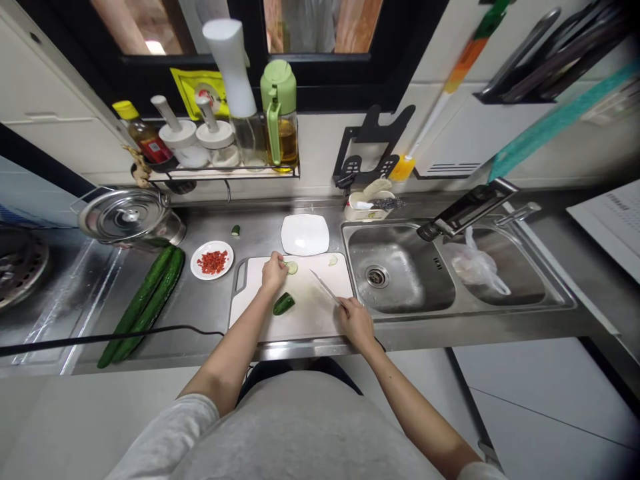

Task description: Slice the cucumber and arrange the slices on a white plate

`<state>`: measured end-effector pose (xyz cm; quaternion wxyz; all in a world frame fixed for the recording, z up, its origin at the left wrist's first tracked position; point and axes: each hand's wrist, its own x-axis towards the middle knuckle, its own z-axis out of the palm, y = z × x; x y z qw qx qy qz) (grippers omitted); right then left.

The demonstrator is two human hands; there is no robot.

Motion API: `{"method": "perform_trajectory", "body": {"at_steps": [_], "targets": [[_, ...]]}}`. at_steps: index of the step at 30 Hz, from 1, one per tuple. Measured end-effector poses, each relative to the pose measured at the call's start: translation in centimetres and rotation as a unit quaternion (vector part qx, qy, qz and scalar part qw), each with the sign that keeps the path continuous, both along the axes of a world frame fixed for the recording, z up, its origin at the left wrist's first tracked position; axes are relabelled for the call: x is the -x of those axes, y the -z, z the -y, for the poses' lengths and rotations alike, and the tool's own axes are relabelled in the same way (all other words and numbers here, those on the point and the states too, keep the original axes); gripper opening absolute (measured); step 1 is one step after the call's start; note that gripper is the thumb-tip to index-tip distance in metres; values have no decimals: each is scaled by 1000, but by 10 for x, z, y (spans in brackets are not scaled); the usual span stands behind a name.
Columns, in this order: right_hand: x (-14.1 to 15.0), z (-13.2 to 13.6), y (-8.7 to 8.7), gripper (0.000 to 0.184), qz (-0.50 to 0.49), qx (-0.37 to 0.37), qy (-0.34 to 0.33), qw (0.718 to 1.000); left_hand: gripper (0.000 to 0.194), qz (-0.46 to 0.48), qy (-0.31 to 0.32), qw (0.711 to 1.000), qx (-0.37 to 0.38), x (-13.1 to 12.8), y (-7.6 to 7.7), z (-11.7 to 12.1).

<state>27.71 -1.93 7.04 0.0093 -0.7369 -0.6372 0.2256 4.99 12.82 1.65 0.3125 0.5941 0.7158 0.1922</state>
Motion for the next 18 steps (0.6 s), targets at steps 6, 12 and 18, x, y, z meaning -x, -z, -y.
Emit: {"method": "perform_trajectory", "body": {"at_steps": [6,12,18], "targets": [[1,-2,3,36,-17,-14,0,1000,15,-57,27,998,-26,4,5,-1],[7,-11,12,28,-43,-6,37,998,15,-37,2,998,-51,8,1,5],[19,-23,13,18,-113,23,48,992,22,60,-36,987,-146,22,-7,50]]}}
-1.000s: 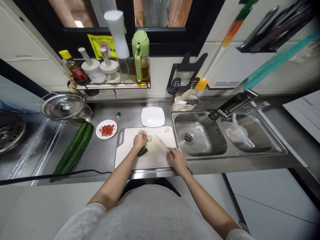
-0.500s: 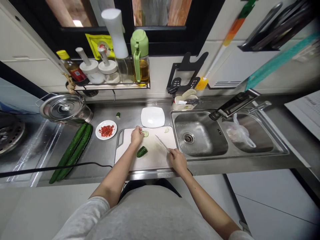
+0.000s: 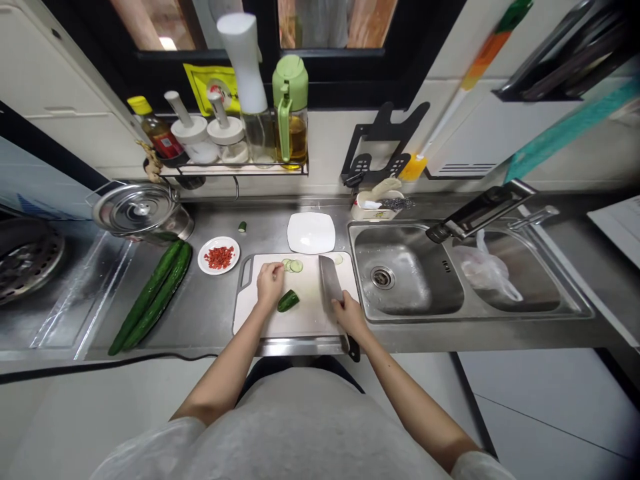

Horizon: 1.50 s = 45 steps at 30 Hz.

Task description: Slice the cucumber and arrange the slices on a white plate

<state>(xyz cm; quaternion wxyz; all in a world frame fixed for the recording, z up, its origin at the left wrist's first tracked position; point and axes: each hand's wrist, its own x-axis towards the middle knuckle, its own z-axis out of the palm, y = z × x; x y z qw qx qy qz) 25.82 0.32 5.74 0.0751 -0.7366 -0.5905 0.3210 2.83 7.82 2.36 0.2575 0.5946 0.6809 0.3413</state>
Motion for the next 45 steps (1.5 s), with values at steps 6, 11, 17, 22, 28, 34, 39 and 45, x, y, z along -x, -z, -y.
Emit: {"method": "perform_trajectory", "body": {"at_steps": [6,11,17,22,28,34,39,45], "targets": [[11,-3,-5,17,22,15,-63,998,24,-21,125,990,-65,2,5,64],[19,-1,-11,22,68,21,-118,990,39,-68,167,981,-72,2,15,77],[36,9,-25,25,119,47,-195,973,32,-40,167,981,-88,12,19,73],[52,16,-32,26,144,49,-234,960,29,-62,130,983,-118,12,22,75],[62,18,-40,27,148,46,-253,955,25,-76,127,976,-161,10,31,78],[65,19,-40,26,146,47,-260,953,27,-85,133,972,-174,13,37,77],[64,20,-39,26,156,49,-269,949,27,-89,139,970,-176,15,40,75],[64,19,-43,23,152,46,-270,950,27,-92,142,970,-174,16,43,74]]}}
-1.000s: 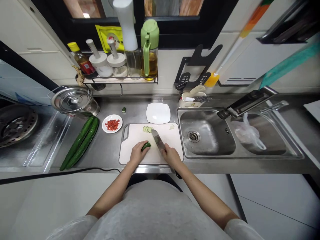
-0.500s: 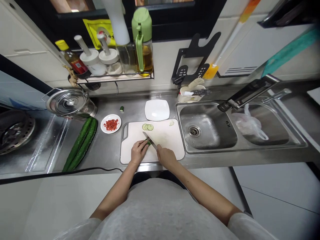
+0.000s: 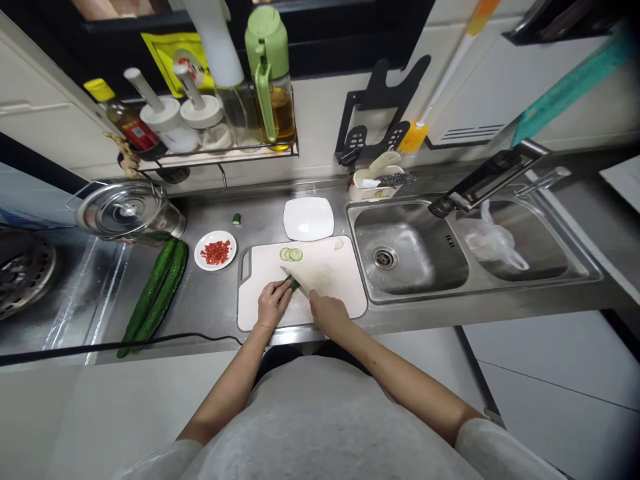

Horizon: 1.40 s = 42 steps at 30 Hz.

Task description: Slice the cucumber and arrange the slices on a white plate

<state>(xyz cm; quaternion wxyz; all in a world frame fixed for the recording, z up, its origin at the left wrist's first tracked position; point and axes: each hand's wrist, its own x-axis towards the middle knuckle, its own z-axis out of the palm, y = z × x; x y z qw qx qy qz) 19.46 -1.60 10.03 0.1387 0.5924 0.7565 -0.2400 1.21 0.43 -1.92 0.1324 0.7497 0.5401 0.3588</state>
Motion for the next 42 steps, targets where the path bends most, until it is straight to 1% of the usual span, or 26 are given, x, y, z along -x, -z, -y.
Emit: {"method": "perform_trajectory", "body": {"at_steps": [5,12,22,28,35,42], "targets": [[2,-1,-3,24,1,6,8,1000,26,4,-2,1000,4,0,1,-1],[3,-4,-10,24,20,18,-1,1000,27,6,-5,1000,14,1,3,-2],[3,-8,-2,22,0,4,-11,1000,26,13,-4,1000,13,0,1,-3],[6,-9,-4,26,15,22,-12,1000,26,14,2,1000,19,1,1,-4],[5,-8,-5,26,13,16,-23,1000,26,26,0,1000,17,1,0,-4],[0,-3,-4,26,8,24,-17,1000,26,25,4,999,20,1,0,-3]]}}
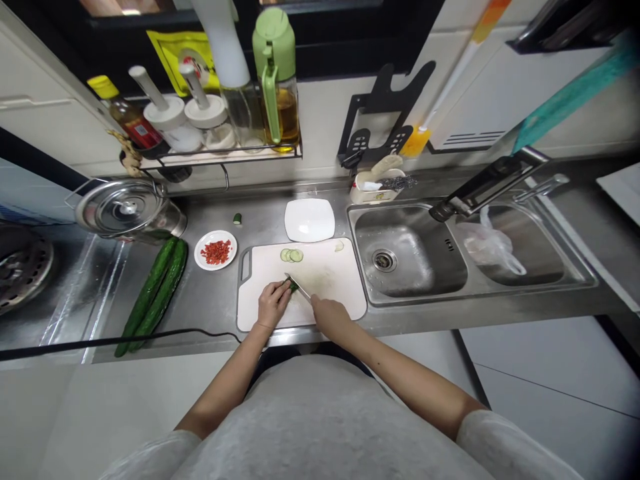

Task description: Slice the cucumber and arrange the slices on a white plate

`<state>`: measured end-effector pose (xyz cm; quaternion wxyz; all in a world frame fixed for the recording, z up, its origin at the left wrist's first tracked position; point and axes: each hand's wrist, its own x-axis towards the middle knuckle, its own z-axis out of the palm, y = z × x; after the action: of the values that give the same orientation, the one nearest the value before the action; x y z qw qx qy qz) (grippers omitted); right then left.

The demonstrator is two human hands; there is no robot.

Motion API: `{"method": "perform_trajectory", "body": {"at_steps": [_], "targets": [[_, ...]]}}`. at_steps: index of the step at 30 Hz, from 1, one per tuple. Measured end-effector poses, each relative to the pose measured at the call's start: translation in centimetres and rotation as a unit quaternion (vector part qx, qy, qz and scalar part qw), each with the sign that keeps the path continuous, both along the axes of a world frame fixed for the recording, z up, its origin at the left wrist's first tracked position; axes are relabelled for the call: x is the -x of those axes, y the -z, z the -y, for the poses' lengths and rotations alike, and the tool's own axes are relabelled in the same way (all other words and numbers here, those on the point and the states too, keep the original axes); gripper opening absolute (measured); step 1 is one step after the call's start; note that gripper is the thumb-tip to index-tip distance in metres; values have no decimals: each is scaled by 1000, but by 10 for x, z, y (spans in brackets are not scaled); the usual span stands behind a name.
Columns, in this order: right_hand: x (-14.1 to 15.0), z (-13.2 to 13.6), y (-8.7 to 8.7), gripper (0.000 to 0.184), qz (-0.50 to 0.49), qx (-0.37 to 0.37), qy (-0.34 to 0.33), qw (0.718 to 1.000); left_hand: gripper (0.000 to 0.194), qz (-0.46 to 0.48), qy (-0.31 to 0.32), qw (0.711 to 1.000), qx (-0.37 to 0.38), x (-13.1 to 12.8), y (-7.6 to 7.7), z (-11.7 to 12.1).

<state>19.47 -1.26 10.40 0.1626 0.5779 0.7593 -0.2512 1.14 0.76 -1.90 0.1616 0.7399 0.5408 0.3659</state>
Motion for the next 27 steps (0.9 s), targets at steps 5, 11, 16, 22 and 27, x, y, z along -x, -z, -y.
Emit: {"method": "perform_trajectory", "body": {"at_steps": [5,11,16,22,27], "targets": [[-2,0,1,26,3,2,-8,1000,25,2,0,1000,2,0,-1,1],[1,-3,2,25,6,8,-14,1000,26,0,3,1000,0,-1,0,1],[0,-3,6,25,-2,8,-15,1000,25,3,-2,1000,5,-1,0,1],[-2,-4,11,26,-9,5,-17,1000,25,4,-1,1000,7,0,1,1],[0,-6,12,25,-13,6,-18,1000,25,2,-4,1000,8,-1,0,1]]}}
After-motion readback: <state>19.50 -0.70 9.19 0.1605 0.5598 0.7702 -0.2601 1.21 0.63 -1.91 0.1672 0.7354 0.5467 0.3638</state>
